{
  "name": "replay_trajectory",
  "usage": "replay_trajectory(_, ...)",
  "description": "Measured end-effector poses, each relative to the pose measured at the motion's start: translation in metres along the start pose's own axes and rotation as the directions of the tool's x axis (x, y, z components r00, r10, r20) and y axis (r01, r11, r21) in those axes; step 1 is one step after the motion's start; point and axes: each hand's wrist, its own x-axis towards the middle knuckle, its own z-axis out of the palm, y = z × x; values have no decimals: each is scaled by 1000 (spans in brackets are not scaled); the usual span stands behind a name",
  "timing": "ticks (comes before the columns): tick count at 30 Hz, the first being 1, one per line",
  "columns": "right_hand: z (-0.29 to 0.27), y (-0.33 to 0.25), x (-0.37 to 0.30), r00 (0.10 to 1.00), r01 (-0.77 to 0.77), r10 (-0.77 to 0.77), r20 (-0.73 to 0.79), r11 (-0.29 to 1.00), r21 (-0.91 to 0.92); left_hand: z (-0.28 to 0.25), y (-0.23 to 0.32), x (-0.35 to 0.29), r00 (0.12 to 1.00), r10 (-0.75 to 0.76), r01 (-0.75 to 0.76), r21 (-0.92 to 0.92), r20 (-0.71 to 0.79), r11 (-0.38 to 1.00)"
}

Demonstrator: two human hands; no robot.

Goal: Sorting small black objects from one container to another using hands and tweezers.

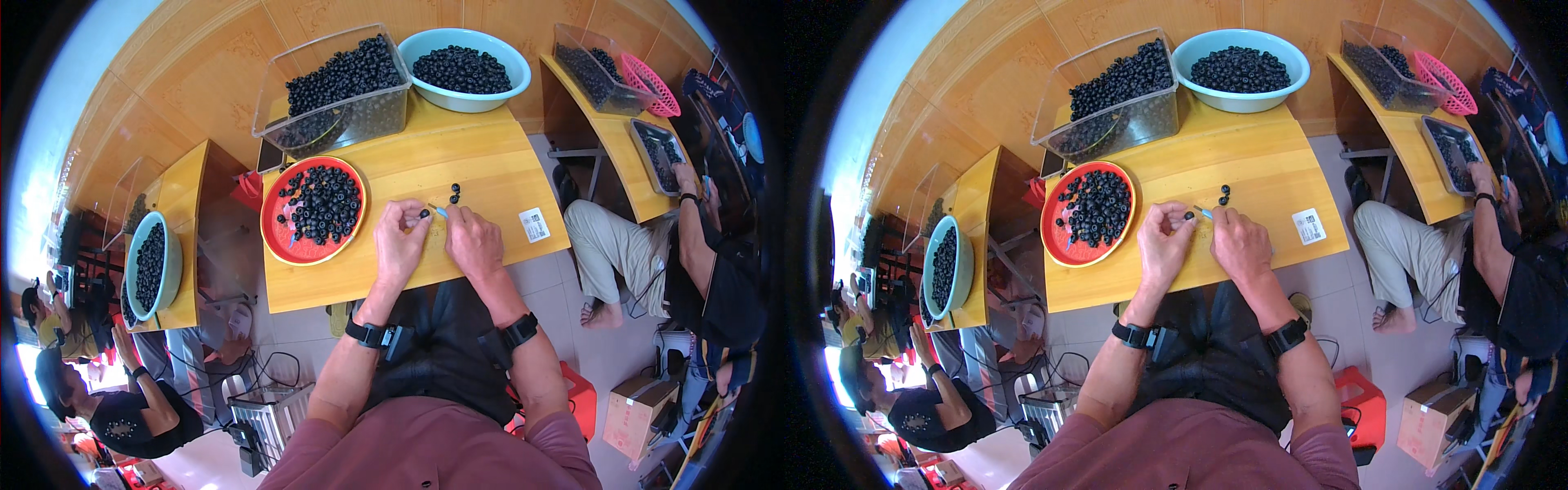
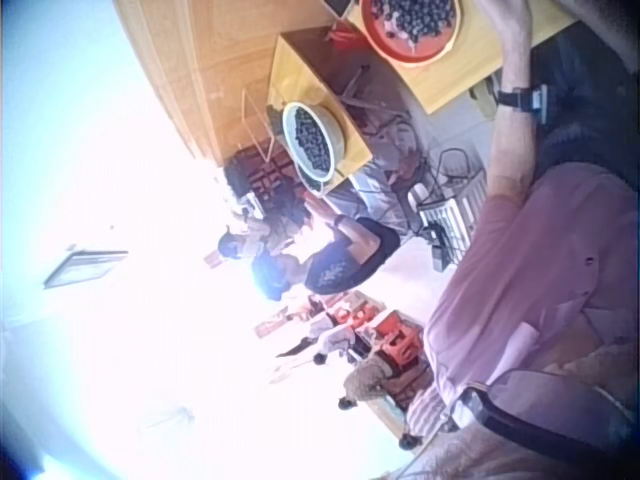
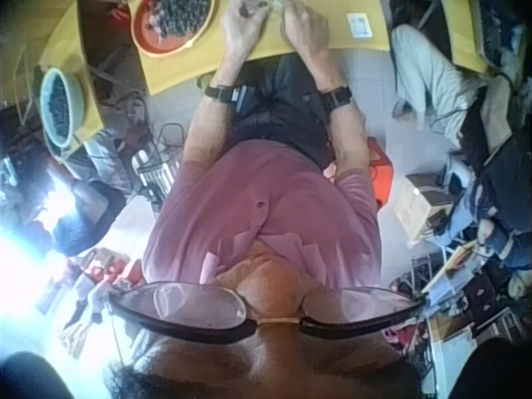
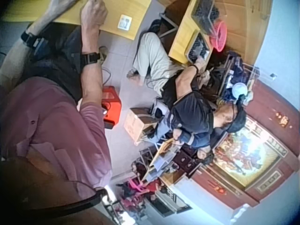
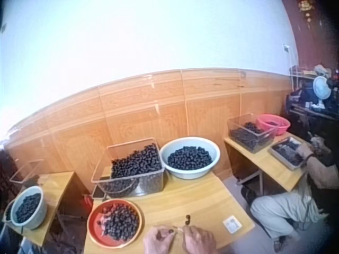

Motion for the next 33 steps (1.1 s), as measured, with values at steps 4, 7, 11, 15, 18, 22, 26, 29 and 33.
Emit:
replay_trajectory(4,2,-1,-1,1000,-3,3,-9,1000,2,-1,4,0,999,34,-33,37,-29,999)
replay_trajectory(7,2,-2,-1,1000,-5,5,-29,1000,1,-5,5,0,998,53,-50,119,-20,992)
replay_trajectory(11,1,-2,-4,999,-35,34,-33,999,-16,-7,12,-2,992,101,-93,105,-77,990)
replay_trajectory(15,3,2,-6,999,-37,37,-30,999,-15,-32,13,-2,957,241,-211,183,-163,960)
replay_trajectory(18,-1,1,-5,995,-48,50,-89,999,22,-69,17,6,921,295,-202,338,-253,919)
replay_trajectory(22,-8,5,-2,971,-29,57,-232,992,124,-97,31,15,887,399,-182,618,-233,765)
replay_trajectory(26,-14,19,-1,919,-161,239,-313,954,253,-81,35,12,921,390,-345,468,1,814)
replay_trajectory(29,-19,31,-2,887,-235,316,-337,937,260,-39,36,4,924,313,-374,345,221,861)
replay_trajectory(33,-24,47,-11,882,-278,331,-335,940,197,12,33,11,883,302,-420,313,360,852)
